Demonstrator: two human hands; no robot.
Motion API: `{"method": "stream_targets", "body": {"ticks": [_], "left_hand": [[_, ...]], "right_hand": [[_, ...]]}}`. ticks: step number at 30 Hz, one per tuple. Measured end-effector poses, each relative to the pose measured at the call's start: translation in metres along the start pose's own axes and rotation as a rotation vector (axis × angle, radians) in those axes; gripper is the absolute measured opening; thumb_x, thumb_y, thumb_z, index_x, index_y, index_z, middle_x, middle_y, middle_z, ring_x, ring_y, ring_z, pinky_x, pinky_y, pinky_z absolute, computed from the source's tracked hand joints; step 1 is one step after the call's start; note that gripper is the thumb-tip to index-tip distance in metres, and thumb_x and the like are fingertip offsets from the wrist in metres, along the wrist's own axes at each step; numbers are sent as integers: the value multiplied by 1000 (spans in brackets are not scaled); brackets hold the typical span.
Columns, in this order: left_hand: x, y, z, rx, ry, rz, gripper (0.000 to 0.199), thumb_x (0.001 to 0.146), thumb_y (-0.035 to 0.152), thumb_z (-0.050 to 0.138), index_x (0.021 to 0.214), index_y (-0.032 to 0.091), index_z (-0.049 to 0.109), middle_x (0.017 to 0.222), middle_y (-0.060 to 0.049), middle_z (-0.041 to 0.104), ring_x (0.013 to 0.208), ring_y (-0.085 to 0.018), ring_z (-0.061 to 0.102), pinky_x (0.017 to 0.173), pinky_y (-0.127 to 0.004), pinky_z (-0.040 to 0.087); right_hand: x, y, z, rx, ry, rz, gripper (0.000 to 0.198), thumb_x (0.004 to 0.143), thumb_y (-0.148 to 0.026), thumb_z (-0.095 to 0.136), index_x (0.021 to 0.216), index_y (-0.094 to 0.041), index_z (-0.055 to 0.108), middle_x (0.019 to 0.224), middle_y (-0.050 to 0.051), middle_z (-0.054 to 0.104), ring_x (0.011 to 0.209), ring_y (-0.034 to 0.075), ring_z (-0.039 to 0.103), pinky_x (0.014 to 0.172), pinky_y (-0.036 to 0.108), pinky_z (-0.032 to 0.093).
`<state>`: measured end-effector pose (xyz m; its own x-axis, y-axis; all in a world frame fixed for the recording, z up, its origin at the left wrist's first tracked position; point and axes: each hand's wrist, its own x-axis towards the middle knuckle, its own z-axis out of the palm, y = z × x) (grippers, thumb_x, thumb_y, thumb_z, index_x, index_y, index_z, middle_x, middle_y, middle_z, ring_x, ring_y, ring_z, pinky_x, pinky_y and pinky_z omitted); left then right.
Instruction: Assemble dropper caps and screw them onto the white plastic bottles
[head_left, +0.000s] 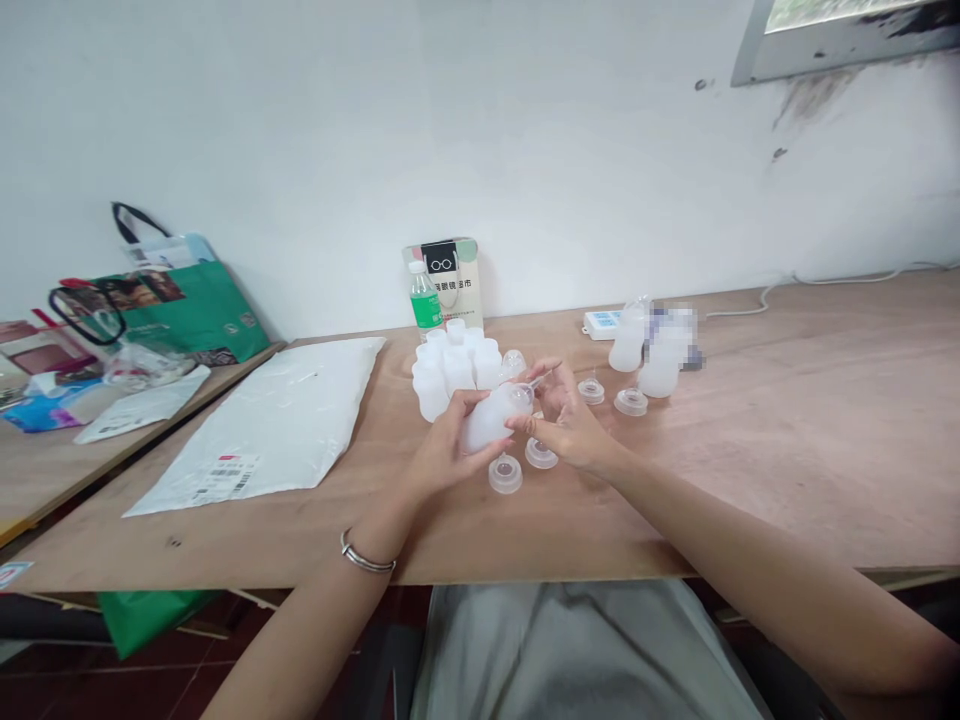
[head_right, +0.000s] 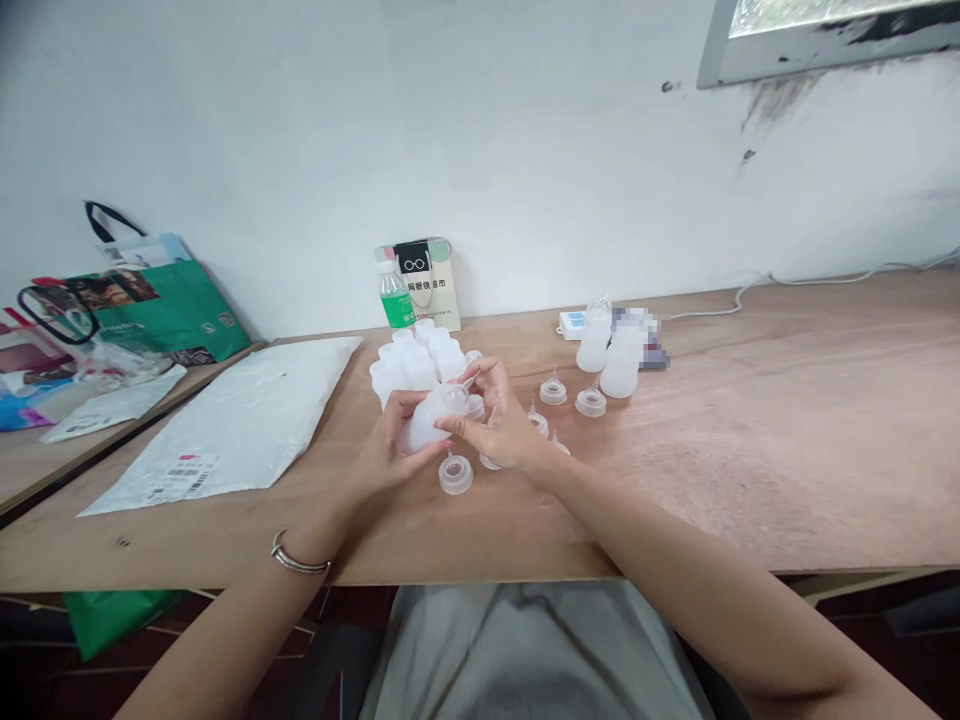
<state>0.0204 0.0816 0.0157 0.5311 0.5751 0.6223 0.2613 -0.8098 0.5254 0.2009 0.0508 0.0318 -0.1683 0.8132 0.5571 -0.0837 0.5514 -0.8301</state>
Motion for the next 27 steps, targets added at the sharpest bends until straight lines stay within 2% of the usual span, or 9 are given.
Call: {"method": "stream_targets", "body": {"ticks": [3, 6, 10, 13, 15, 18, 22, 25, 27], "left_hand": [[0, 0, -1, 1, 14, 4, 48, 78, 33, 68, 116, 23, 40, 109, -6, 58, 96, -20, 59, 79, -33, 48], [1, 1, -3, 1, 10, -29, 49, 78, 33, 69, 114, 21, 39, 109, -7, 57, 99, -21, 58, 81, -34, 47], [1, 1, -3, -10, 11, -58, 50, 79, 34, 67, 115, 21, 37, 111, -7, 56, 101, -21, 57, 84, -34, 46], [1, -1, -3, -23, 18, -80, 51, 78, 35, 68, 116, 21, 36, 111, -8, 55, 99, -21, 57, 83, -34, 45], [2, -2, -3, -17, 31, -86, 51, 78, 35, 68, 116, 20, 36, 110, -8, 55, 97, -21, 57, 82, -34, 45], [3, -1, -6, -20, 101, -56, 47, 81, 34, 64, 117, 19, 38, 111, -8, 54, 100, -22, 55, 85, -36, 44], [6, 0, -8, -50, 203, -80, 46, 85, 35, 57, 122, 19, 36, 122, -11, 48, 114, -26, 49, 94, -40, 40], [5, -2, -8, -58, 213, -82, 46, 85, 36, 56, 123, 20, 35, 125, -11, 47, 117, -25, 47, 96, -40, 40], [5, -4, -7, -53, 204, -60, 47, 86, 36, 57, 124, 20, 35, 123, -11, 48, 114, -24, 48, 95, -38, 40]], "right_hand": [[6, -5, -8, -13, -12, 21, 57, 63, -45, 79, 97, -28, 35, 98, 2, 56, 93, 19, 56, 78, 36, 48], [17, -17, -39, -134, 58, 32, 50, 68, -52, 73, 99, -25, 44, 105, 5, 58, 97, 19, 56, 82, 37, 47], [26, -27, -93, -405, 143, 173, 35, 77, -53, 64, 89, -22, 53, 88, 3, 62, 81, 17, 59, 76, 35, 47], [25, -20, -109, -613, 104, 291, 33, 79, -54, 60, 82, -22, 56, 77, 3, 63, 71, 18, 58, 65, 34, 46], [23, -13, -105, -748, 44, 322, 32, 79, -53, 61, 80, -22, 58, 76, 4, 64, 70, 19, 59, 61, 34, 45], [22, -6, -88, -810, -2, 266, 29, 80, -51, 59, 81, -22, 59, 79, 5, 65, 70, 19, 58, 60, 34, 45], [23, 1, -70, -808, 31, 152, 25, 83, -46, 56, 83, -21, 58, 81, 4, 65, 69, 18, 57, 61, 34, 45], [27, 8, -61, -807, 83, 103, 25, 81, -44, 59, 89, -21, 59, 88, 6, 65, 79, 20, 58, 68, 35, 46], [32, 14, -54, -805, 82, 112, 32, 78, -46, 62, 97, -20, 59, 97, 7, 65, 86, 21, 58, 73, 37, 46]]}}
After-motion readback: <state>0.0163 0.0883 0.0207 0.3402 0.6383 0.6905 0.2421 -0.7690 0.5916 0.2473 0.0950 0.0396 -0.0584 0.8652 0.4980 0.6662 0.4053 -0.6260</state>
